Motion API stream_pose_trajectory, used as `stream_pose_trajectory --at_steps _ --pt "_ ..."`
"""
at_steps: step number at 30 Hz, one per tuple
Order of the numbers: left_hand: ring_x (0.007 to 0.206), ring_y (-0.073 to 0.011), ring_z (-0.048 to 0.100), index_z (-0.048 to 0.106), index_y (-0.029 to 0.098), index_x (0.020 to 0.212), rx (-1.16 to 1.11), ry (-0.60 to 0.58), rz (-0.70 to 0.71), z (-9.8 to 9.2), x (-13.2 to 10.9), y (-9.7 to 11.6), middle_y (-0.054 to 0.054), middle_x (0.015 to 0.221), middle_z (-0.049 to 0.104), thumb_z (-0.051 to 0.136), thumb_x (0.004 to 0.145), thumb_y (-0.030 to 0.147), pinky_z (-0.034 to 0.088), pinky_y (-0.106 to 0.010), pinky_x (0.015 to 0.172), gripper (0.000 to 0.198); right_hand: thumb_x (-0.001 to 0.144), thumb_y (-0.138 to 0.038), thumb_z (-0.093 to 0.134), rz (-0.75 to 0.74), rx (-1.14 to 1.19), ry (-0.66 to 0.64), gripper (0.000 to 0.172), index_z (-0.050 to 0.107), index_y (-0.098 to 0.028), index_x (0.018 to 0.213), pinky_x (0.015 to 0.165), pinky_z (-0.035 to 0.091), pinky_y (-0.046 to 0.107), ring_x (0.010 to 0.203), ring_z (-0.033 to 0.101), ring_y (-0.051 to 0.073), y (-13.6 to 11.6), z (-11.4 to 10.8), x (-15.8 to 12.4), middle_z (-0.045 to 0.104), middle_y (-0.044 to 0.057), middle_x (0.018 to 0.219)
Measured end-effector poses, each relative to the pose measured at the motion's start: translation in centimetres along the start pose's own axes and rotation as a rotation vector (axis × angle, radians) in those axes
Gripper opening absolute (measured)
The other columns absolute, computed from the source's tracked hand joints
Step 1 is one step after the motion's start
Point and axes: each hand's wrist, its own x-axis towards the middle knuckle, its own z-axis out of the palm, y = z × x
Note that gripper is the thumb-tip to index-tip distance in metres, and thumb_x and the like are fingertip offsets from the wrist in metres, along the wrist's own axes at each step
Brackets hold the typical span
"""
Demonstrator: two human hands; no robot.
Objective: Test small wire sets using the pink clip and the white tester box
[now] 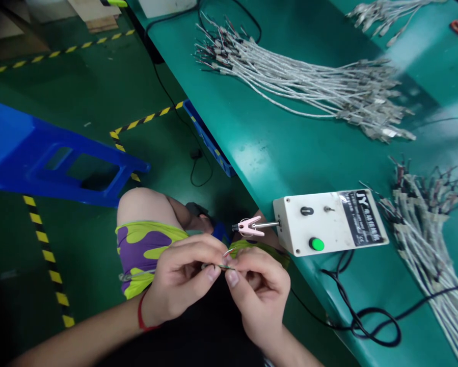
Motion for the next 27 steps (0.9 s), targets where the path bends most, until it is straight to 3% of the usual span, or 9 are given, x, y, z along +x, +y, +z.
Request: stream_pose_trajectory --at_steps 7,11,15,18,22,27 --pt "0.082 -0.0194 0.073 0.080 0.016 0.098 -0.041 0.024 -0.026 0.2 -0.2 -0.3 -0.009 0.094 0.079 0.072 0.094 0.011 0.059 -0.029 0.071 0.010 0.092 -0.011 0.076 -0.022 0.033 -0.009 0.023 0.083 -0.028 0.105 0.073 0.060 0.035 0.075 0.070 0.019 0.3 -0.2 0.0 0.075 0.001 0.082" --pt "0.081 -0.0167 0.071 0.080 0.018 0.094 -0.173 0.055 -0.184 0.5 -0.4 -0.1 -0.008 0.093 0.076 0.073 0.098 0.015 0.056 -0.025 0.069 0.009 0.091 -0.013 0.078 0.132 0.075 0.044 0.018 0.083 -0.028 0.101 0.079 0.062 0.035 0.082 0.073 0.020 -0.1 0.0 -0.2 0.077 0.002 0.087" --pt "0.073 -0.0101 0.063 0.080 0.019 0.094 -0.307 0.060 -0.291 0.6 -0.6 0.0 -0.005 0.095 0.074 0.073 0.099 0.015 0.049 -0.019 0.061 0.011 0.091 -0.018 0.081 0.270 0.160 0.094 0.011 0.082 -0.028 0.096 0.073 0.060 0.029 0.080 0.074 0.018 -0.2 0.3 -0.4 0.080 0.003 0.090" --pt "0.065 -0.0068 0.057 0.080 0.019 0.094 -0.337 0.060 -0.302 0.6 -0.7 -0.1 -0.004 0.095 0.073 0.072 0.100 0.014 0.046 -0.017 0.057 0.011 0.089 -0.020 0.084 0.307 0.203 0.116 0.008 0.082 -0.026 0.093 0.069 0.058 0.025 0.072 0.069 0.014 -0.2 0.6 -0.2 0.078 0.001 0.082" --pt "0.062 -0.0050 0.052 0.080 0.019 0.093 -0.363 0.058 -0.299 0.6 -0.7 -0.1 -0.003 0.094 0.072 0.072 0.100 0.014 0.044 -0.017 0.055 0.012 0.085 -0.023 0.088 0.331 0.266 0.133 0.006 0.082 -0.025 0.086 0.065 0.056 0.023 0.059 0.055 0.009 -0.6 1.1 0.3 0.062 -0.004 0.062" --pt "0.063 -0.0053 0.053 0.079 0.019 0.093 -0.371 0.059 -0.303 0.6 -0.8 0.1 -0.003 0.094 0.071 0.071 0.102 0.014 0.044 -0.017 0.056 0.013 0.083 -0.027 0.090 0.387 0.303 0.146 0.010 0.081 -0.023 0.083 0.059 0.049 0.019 0.055 0.047 0.007 -0.9 1.6 0.5 0.054 -0.006 0.057"
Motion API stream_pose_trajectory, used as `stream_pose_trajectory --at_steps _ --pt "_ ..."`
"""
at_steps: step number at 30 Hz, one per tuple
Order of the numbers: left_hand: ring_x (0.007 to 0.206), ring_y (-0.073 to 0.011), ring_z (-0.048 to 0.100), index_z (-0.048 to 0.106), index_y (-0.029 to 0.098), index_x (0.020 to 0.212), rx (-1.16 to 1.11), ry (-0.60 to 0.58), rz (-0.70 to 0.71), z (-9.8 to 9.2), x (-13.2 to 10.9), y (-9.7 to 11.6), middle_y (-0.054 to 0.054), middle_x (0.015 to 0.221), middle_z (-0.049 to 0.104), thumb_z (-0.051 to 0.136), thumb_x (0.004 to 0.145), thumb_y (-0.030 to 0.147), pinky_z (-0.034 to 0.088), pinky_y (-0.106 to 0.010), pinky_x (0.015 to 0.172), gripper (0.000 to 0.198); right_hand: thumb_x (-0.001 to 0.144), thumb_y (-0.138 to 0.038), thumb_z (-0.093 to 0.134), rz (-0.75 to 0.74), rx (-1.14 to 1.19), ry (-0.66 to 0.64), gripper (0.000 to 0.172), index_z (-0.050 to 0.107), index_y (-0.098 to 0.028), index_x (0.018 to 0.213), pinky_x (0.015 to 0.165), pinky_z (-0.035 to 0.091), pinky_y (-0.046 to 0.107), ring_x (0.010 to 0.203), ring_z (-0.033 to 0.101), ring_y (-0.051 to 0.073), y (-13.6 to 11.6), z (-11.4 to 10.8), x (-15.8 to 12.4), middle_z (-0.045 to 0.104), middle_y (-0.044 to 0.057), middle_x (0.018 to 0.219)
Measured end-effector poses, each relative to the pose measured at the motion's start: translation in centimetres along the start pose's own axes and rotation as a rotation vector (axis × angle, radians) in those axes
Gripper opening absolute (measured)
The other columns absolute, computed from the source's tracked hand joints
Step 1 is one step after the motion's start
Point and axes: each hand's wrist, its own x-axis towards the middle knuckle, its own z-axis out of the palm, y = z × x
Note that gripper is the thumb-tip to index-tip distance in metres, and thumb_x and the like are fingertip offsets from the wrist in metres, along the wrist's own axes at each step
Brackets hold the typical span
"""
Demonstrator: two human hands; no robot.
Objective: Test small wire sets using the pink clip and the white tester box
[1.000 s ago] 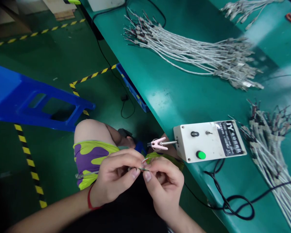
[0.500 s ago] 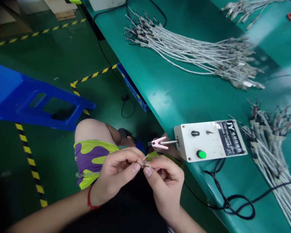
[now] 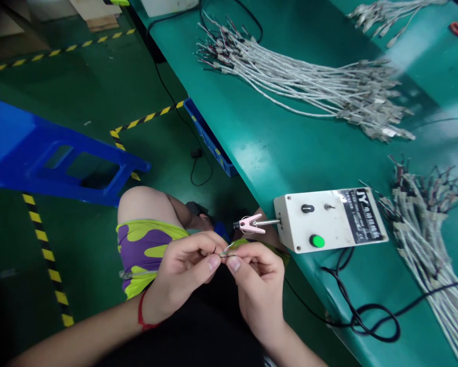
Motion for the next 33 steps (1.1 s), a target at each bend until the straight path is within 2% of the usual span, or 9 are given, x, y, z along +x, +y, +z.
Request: stream_pose_trajectory --at_steps 6,11,17,27,30,33 --pt "0.071 -0.0095 0.059 0.077 0.019 0.091 0.070 0.004 0.030 -0.07 -0.18 -0.22 -0.004 0.094 0.071 0.071 0.101 0.014 0.046 -0.021 0.061 0.012 0.079 -0.027 0.092 0.105 0.073 0.019 0.012 0.081 -0.022 0.081 0.060 0.046 0.021 0.057 0.045 0.007 -0.16 0.01 -0.14 0.055 -0.005 0.057" --pt "0.074 -0.0150 0.062 0.070 0.018 0.086 0.236 0.029 0.151 -0.24 -0.26 -0.45 -0.006 0.089 0.070 0.071 0.100 0.017 0.047 -0.027 0.063 0.014 0.078 -0.028 0.092 0.249 0.208 -0.009 0.013 0.082 -0.021 0.081 0.058 0.040 0.020 0.053 0.040 0.006 -0.27 0.30 -0.03 0.049 -0.006 0.052" --pt "0.075 -0.0159 0.064 0.068 0.018 0.087 0.313 0.025 0.215 -0.21 -0.39 -0.31 -0.006 0.090 0.069 0.069 0.100 0.015 0.049 -0.028 0.064 0.013 0.079 -0.028 0.090 0.315 0.276 -0.051 0.011 0.082 -0.021 0.080 0.056 0.036 0.020 0.052 0.035 0.006 -0.16 0.36 0.12 0.045 -0.007 0.049" --pt "0.076 -0.0165 0.064 0.068 0.019 0.087 0.331 0.021 0.207 -0.12 -0.33 -0.02 -0.005 0.090 0.070 0.069 0.099 0.015 0.049 -0.029 0.065 0.013 0.080 -0.029 0.090 0.259 0.238 -0.054 0.011 0.081 -0.022 0.082 0.058 0.040 0.021 0.052 0.036 0.007 0.11 0.24 -0.09 0.044 -0.007 0.051" --pt "0.076 -0.0159 0.064 0.068 0.019 0.088 0.354 0.023 0.223 -0.20 -0.42 -0.07 -0.006 0.091 0.070 0.070 0.099 0.015 0.049 -0.029 0.065 0.012 0.080 -0.028 0.090 0.222 0.208 -0.029 0.011 0.081 -0.023 0.083 0.058 0.043 0.021 0.053 0.039 0.007 0.14 0.25 -0.21 0.050 -0.006 0.055" --pt "0.076 -0.0152 0.065 0.068 0.019 0.089 0.409 0.038 0.243 -0.14 -0.46 -0.08 -0.005 0.092 0.071 0.071 0.097 0.012 0.050 -0.028 0.066 0.011 0.080 -0.026 0.091 0.115 0.133 0.010 0.010 0.082 -0.024 0.084 0.060 0.048 0.021 0.057 0.049 0.008 0.35 0.05 -0.36 0.060 -0.004 0.064"
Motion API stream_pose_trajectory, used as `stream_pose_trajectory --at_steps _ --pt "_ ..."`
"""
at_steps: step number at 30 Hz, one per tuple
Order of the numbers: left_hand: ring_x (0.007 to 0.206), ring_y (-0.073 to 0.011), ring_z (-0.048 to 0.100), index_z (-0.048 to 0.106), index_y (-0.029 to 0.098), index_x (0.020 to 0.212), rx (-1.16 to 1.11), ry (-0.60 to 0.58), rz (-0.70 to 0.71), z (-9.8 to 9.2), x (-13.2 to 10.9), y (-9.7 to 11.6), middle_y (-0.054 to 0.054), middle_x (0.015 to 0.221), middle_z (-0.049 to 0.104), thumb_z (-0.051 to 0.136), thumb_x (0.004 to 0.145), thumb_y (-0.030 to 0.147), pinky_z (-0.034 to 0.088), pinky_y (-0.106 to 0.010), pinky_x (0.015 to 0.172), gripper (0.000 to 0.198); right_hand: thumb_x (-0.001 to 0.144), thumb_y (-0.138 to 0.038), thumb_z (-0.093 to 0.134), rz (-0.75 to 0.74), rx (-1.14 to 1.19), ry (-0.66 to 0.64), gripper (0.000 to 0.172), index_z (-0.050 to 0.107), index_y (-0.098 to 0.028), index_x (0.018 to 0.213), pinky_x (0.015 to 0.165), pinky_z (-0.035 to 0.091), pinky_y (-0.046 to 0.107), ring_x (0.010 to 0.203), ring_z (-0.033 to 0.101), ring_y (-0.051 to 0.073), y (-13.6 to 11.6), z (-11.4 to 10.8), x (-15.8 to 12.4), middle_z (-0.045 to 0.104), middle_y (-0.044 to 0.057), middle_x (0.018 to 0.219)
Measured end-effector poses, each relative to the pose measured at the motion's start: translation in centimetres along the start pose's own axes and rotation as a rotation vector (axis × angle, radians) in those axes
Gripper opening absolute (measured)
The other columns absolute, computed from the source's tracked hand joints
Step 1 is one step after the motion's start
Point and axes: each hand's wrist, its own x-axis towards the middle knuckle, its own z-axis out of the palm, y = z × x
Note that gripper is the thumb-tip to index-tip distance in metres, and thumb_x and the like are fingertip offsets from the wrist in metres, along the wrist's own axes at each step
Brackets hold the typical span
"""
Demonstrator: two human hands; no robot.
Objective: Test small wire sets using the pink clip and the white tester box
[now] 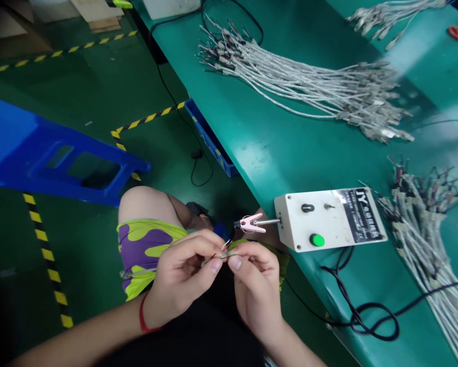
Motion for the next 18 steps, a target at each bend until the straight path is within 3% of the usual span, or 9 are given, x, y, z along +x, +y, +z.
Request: stream_pose_trajectory --at_steps 6,9,13,18 --pt "0.089 -0.0168 0.072 0.072 0.018 0.092 0.081 0.087 0.040 0.2 0.4 0.3 -0.006 0.096 0.074 0.072 0.095 0.008 0.057 -0.027 0.078 0.011 0.086 -0.021 0.087 -0.258 -0.238 0.034 0.008 0.082 -0.027 0.089 0.079 0.059 0.027 0.083 0.070 0.015 0.9 -0.9 -0.2 0.076 0.001 0.086" --pt "0.089 -0.0169 0.072 0.073 0.018 0.093 0.085 0.090 0.031 0.2 0.4 0.1 -0.005 0.096 0.075 0.073 0.095 0.008 0.058 -0.027 0.078 0.010 0.086 -0.023 0.088 -0.225 -0.222 0.063 0.008 0.080 -0.026 0.088 0.072 0.056 0.027 0.076 0.067 0.015 1.1 -0.8 -0.1 0.074 0.001 0.082" --pt "0.088 -0.0184 0.072 0.075 0.020 0.095 0.098 0.093 -0.005 0.1 0.3 -0.3 -0.005 0.097 0.076 0.077 0.094 0.011 0.057 -0.028 0.073 0.009 0.087 -0.030 0.086 -0.142 -0.188 0.061 0.010 0.079 -0.023 0.089 0.060 0.046 0.025 0.061 0.053 0.012 1.3 -0.9 0.3 0.064 -0.001 0.069" --pt "0.090 -0.0192 0.073 0.076 0.021 0.097 0.115 0.128 -0.021 -0.1 0.3 -0.8 -0.006 0.099 0.076 0.077 0.096 0.013 0.057 -0.029 0.076 0.008 0.101 -0.039 0.068 -0.165 -0.213 0.053 0.021 0.081 -0.022 0.101 0.061 0.040 0.027 0.064 0.051 0.014 2.5 -2.4 1.8 0.062 0.001 0.070"
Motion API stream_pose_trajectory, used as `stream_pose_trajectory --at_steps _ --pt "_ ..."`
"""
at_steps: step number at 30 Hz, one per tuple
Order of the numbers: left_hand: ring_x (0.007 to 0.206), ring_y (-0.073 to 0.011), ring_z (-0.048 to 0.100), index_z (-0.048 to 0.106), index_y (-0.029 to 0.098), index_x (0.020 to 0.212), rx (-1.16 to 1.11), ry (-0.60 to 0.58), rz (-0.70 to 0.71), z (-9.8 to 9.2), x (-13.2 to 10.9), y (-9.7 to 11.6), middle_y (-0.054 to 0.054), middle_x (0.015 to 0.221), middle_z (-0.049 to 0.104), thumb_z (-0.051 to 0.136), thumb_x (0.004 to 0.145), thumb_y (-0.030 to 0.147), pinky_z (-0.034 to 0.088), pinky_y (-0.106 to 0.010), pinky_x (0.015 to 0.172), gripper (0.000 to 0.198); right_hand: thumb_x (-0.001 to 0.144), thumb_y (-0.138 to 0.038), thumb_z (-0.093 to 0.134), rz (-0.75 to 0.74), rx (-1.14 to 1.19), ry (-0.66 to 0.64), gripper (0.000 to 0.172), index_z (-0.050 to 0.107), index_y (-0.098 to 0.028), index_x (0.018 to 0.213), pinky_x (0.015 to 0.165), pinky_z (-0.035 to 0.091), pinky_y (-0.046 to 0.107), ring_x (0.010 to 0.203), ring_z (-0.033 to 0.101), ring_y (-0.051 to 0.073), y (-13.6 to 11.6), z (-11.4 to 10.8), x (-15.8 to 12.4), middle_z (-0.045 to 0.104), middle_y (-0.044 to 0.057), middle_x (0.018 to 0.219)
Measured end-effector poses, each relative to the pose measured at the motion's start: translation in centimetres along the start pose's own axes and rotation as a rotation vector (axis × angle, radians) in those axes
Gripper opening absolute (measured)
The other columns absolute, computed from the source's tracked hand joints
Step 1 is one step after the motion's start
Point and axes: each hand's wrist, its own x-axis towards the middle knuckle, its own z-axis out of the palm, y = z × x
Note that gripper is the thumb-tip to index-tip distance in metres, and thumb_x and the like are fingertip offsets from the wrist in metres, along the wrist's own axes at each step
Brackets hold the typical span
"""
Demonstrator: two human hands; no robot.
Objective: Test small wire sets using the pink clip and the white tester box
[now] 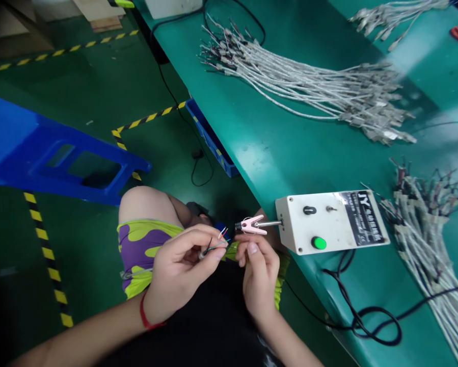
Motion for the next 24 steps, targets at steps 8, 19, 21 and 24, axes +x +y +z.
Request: stream_pose_trajectory --at_steps 8,19,21,24 --pt "0.093 -0.0207 0.075 0.078 0.019 0.094 -0.027 0.054 -0.063 0.0 0.5 -0.9 -0.008 0.099 0.078 0.079 0.096 0.017 0.060 -0.029 0.077 0.003 0.092 -0.061 0.075 0.073 0.234 0.061 0.050 0.073 -0.031 0.133 0.061 0.045 0.027 0.069 0.050 0.014 0.6 0.1 2.3 0.067 0.003 0.099" --pt "0.101 -0.0224 0.080 0.079 0.019 0.094 -0.111 0.066 -0.121 0.3 1.7 -1.9 -0.009 0.109 0.083 0.080 0.093 0.011 0.063 -0.028 0.079 0.008 0.090 -0.055 0.083 0.112 0.253 0.067 0.042 0.078 -0.033 0.126 0.088 0.053 0.036 0.062 0.047 0.016 0.6 -0.6 2.9 0.045 -0.008 0.057" --pt "0.098 -0.0210 0.080 0.079 0.019 0.094 -0.135 0.073 -0.138 0.4 1.9 -2.1 -0.009 0.111 0.083 0.080 0.093 0.010 0.063 -0.026 0.077 0.009 0.092 -0.053 0.082 0.118 0.251 0.072 0.038 0.079 -0.033 0.123 0.093 0.053 0.037 0.065 0.051 0.017 0.4 -0.6 2.9 0.042 -0.008 0.053" --pt "0.097 -0.0186 0.080 0.079 0.020 0.095 -0.161 0.068 -0.168 0.5 2.0 -2.4 -0.007 0.113 0.084 0.080 0.093 0.009 0.062 -0.024 0.076 0.012 0.093 -0.051 0.082 0.133 0.253 0.083 0.030 0.080 -0.035 0.118 0.096 0.052 0.038 0.073 0.059 0.019 0.3 -0.6 3.0 0.041 -0.007 0.051"
